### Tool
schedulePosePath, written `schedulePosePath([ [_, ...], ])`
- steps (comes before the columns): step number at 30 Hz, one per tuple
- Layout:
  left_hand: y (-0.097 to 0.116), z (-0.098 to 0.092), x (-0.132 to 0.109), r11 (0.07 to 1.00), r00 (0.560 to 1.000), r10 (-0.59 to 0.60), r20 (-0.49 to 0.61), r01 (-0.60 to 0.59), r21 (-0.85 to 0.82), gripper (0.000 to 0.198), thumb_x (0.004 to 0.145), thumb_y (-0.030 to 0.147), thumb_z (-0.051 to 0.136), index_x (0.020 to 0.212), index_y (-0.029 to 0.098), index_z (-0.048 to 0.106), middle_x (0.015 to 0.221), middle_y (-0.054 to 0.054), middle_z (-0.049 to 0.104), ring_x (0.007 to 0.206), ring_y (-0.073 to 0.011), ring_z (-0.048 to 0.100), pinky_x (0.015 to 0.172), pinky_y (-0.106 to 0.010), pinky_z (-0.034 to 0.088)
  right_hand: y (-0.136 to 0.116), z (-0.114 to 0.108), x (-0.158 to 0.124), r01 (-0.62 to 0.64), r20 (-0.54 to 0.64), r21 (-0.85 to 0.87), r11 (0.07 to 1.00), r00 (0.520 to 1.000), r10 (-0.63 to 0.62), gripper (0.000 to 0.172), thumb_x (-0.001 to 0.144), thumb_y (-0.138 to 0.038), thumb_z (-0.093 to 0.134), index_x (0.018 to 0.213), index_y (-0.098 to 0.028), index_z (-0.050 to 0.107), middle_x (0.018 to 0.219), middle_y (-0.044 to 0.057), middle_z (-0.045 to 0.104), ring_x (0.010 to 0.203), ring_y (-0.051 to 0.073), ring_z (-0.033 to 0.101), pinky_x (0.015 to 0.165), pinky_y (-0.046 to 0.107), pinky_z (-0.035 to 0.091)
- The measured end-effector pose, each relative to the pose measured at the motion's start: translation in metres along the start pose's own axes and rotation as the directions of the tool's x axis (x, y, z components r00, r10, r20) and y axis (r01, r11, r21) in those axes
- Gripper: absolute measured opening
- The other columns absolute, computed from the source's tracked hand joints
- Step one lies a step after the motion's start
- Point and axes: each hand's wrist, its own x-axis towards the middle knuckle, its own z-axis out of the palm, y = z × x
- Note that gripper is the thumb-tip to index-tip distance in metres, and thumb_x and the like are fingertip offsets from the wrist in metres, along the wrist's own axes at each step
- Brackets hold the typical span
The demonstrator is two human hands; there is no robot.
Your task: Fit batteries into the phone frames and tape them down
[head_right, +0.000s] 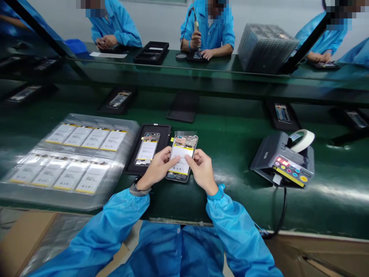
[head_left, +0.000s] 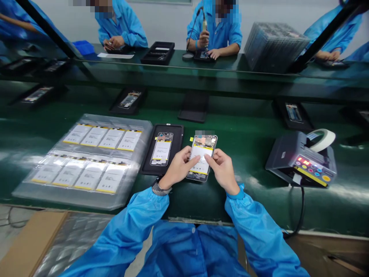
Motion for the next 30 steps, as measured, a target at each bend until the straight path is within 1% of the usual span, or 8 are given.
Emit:
schedulePosePath([
  [5,-0.006,0.004,0.002,1.0,0.999,0.003,-0.046,-0.005,-0.03,0.051,0.083,0.051,0.082,0.114,0.017,0.061,0.11,-0.009,0.076,0.094,-0.023,0.073,0.082,-0.032,0.059,0.003,0.003,-0.004,0.036,-0.021,-0.06,0.998,0.999,-0.038,0.048,0.081,-0.065,0.081,0.088,-0.022,0.06,0.078,0.003,0.071,0.07,0.021,0.066,0.066,0.032,0.055],
  [9,-0.01,0.005,0.003,1.0,0.996,0.007,-0.085,-0.006,0.009,0.055,0.086,0.054,0.078,0.121,0.015,0.063,0.113,-0.011,0.076,0.096,-0.0242,0.073,0.08,-0.031,0.058,0.007,0.008,-0.006,0.021,-0.006,-0.093,0.995,1.0,-0.021,0.049,0.082,-0.066,0.079,0.085,-0.021,0.058,0.073,0.001,0.066,0.065,0.018,0.061,0.061,0.029,0.051],
  [13,-0.013,0.007,0.001,0.999,0.996,0.032,-0.088,-0.031,0.016,0.056,0.087,0.054,0.078,0.123,0.015,0.063,0.114,-0.011,0.075,0.099,-0.0247,0.072,0.082,-0.031,0.058,0.01,0.006,-0.005,0.016,-0.014,-0.111,0.994,1.0,-0.018,0.047,0.085,-0.063,0.078,0.082,-0.021,0.056,0.071,-0.001,0.062,0.062,0.016,0.057,0.058,0.026,0.047],
  [15,-0.013,0.008,0.0,0.999,0.996,0.035,-0.082,-0.034,0.015,0.056,0.086,0.054,0.078,0.123,0.015,0.063,0.112,-0.011,0.076,0.097,-0.0244,0.072,0.081,-0.031,0.058,0.012,0.004,-0.006,0.02,-0.022,-0.114,0.993,0.999,-0.023,0.045,0.087,-0.061,0.078,0.085,-0.021,0.058,0.07,-0.001,0.061,0.061,0.015,0.056,0.058,0.026,0.047],
  [19,-0.011,0.009,0.0,1.0,0.996,0.015,-0.085,-0.015,0.002,0.055,0.083,0.056,0.081,0.116,0.014,0.066,0.105,-0.01,0.076,0.09,-0.0236,0.072,0.076,-0.03,0.059,0.011,0.003,-0.007,0.026,-0.02,-0.094,0.995,0.999,-0.028,0.044,0.088,-0.06,0.077,0.098,-0.021,0.061,0.074,-0.001,0.064,0.064,0.017,0.059,0.062,0.028,0.051],
  [22,-0.01,0.009,0.0,1.0,0.995,0.007,-0.097,-0.008,-0.009,0.053,0.08,0.055,0.084,0.11,0.014,0.068,0.101,-0.01,0.077,0.085,-0.0226,0.072,0.073,-0.03,0.058,0.01,0.003,-0.008,0.029,-0.019,-0.095,0.995,0.999,-0.031,0.045,0.088,-0.062,0.076,0.096,-0.021,0.06,0.073,-0.001,0.064,0.063,0.017,0.059,0.06,0.028,0.051],
  [25,-0.01,0.01,0.0,0.999,0.996,0.004,-0.091,-0.007,-0.039,0.053,0.078,0.052,0.086,0.109,0.014,0.068,0.099,-0.009,0.077,0.083,-0.0221,0.072,0.072,-0.03,0.059,0.01,0.002,-0.006,0.016,-0.012,-0.11,0.994,1.0,-0.018,0.046,0.088,-0.064,0.075,0.092,-0.022,0.058,0.071,-0.001,0.064,0.062,0.017,0.06,0.058,0.027,0.049],
  [30,-0.011,0.011,0.0,1.0,0.994,-0.001,-0.106,-0.001,-0.016,0.052,0.078,0.053,0.086,0.108,0.013,0.07,0.1,-0.01,0.077,0.086,-0.0233,0.072,0.074,-0.031,0.058,0.012,0.001,-0.006,0.034,0.004,-0.129,0.991,0.999,-0.034,0.043,0.09,-0.061,0.074,0.1,-0.022,0.06,0.077,0.0,0.067,0.064,0.018,0.061,0.06,0.028,0.05],
])
